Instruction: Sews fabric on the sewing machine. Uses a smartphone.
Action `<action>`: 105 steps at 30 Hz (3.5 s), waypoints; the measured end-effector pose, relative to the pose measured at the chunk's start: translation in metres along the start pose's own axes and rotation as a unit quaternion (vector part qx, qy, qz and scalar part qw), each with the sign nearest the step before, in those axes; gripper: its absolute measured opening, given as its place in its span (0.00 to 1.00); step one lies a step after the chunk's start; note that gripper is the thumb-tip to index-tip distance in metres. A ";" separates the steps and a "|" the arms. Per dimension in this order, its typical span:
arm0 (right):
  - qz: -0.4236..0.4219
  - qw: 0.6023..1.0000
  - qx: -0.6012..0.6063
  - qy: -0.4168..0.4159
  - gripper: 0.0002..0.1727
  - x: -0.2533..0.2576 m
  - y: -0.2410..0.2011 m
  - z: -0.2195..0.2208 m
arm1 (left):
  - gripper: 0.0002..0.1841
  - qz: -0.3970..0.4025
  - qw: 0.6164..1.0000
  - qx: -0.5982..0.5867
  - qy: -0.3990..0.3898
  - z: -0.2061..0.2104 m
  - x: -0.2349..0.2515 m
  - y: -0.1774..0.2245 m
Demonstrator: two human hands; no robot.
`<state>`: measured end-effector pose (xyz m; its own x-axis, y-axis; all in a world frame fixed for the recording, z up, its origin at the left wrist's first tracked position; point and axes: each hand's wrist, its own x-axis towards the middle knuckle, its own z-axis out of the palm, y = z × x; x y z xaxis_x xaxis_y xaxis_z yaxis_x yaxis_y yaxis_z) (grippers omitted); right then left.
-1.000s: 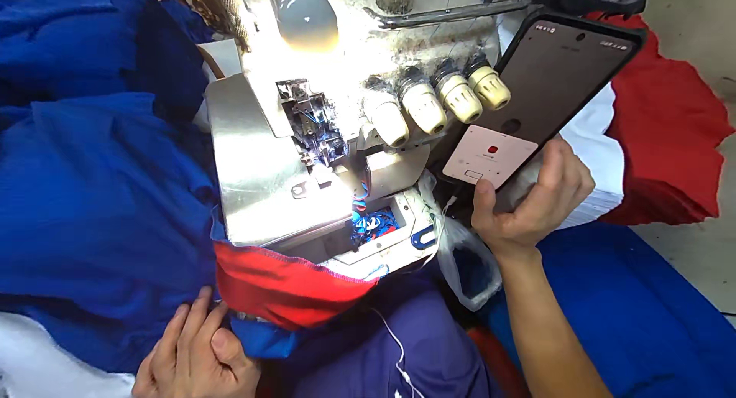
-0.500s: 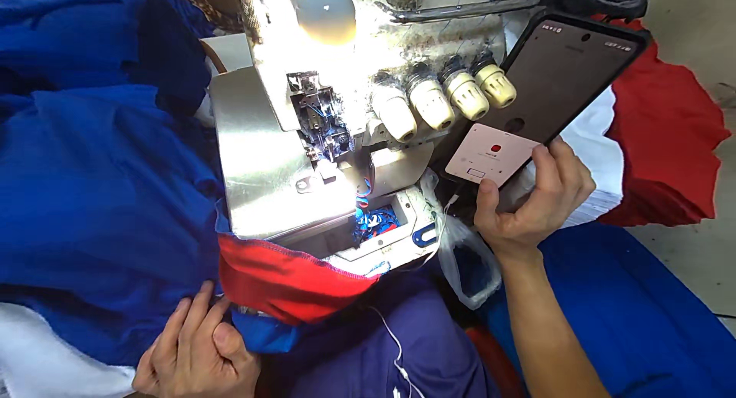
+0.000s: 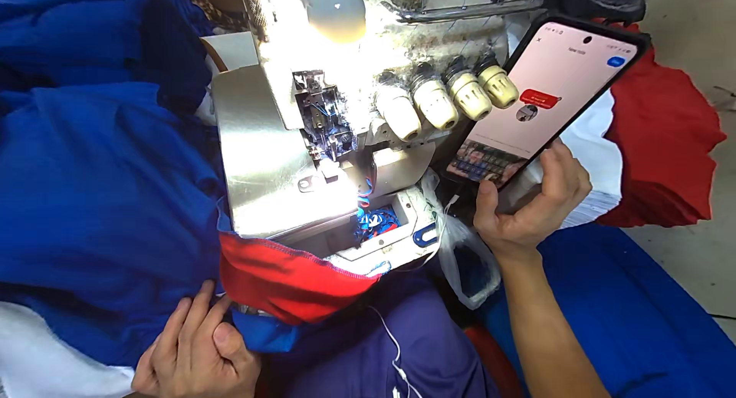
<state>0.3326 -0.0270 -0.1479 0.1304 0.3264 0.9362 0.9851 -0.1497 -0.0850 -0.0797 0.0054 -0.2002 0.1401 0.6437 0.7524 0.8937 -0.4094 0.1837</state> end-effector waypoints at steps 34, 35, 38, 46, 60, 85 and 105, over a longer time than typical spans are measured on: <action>-0.004 1.000 0.013 -0.015 0.30 -0.001 0.001 -0.005 | 0.31 -0.005 1.000 0.001 0.001 0.000 0.000 0.000; -0.003 1.000 0.013 -0.016 0.30 -0.001 0.001 -0.005 | 0.31 -0.005 1.000 0.002 -0.001 0.000 -0.001 0.000; -0.003 1.000 0.011 -0.014 0.30 -0.001 0.001 -0.005 | 0.31 -0.008 1.000 0.002 -0.004 -0.001 -0.001 0.000; 0.000 1.000 0.008 -0.013 0.30 -0.001 0.001 -0.005 | 0.31 -0.007 1.000 -0.002 0.005 0.000 -0.001 0.000; 0.003 1.000 0.009 -0.008 0.29 -0.001 0.000 -0.004 | 0.31 -0.005 1.000 0.002 0.001 0.001 -0.002 -0.001; 0.001 1.000 0.004 -0.008 0.29 -0.003 0.001 -0.002 | 0.31 -0.007 1.000 0.000 0.008 0.001 -0.001 0.001; -0.001 1.000 -0.016 -0.013 0.36 -0.002 -0.001 -0.004 | 0.31 -0.008 1.000 0.005 0.011 0.001 -0.001 0.001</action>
<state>0.3306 -0.0312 -0.1485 0.1325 0.3507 0.9271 0.9811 -0.1793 -0.0724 -0.0785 0.0052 -0.2019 0.1167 0.6353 0.7634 0.8996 -0.3933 0.1897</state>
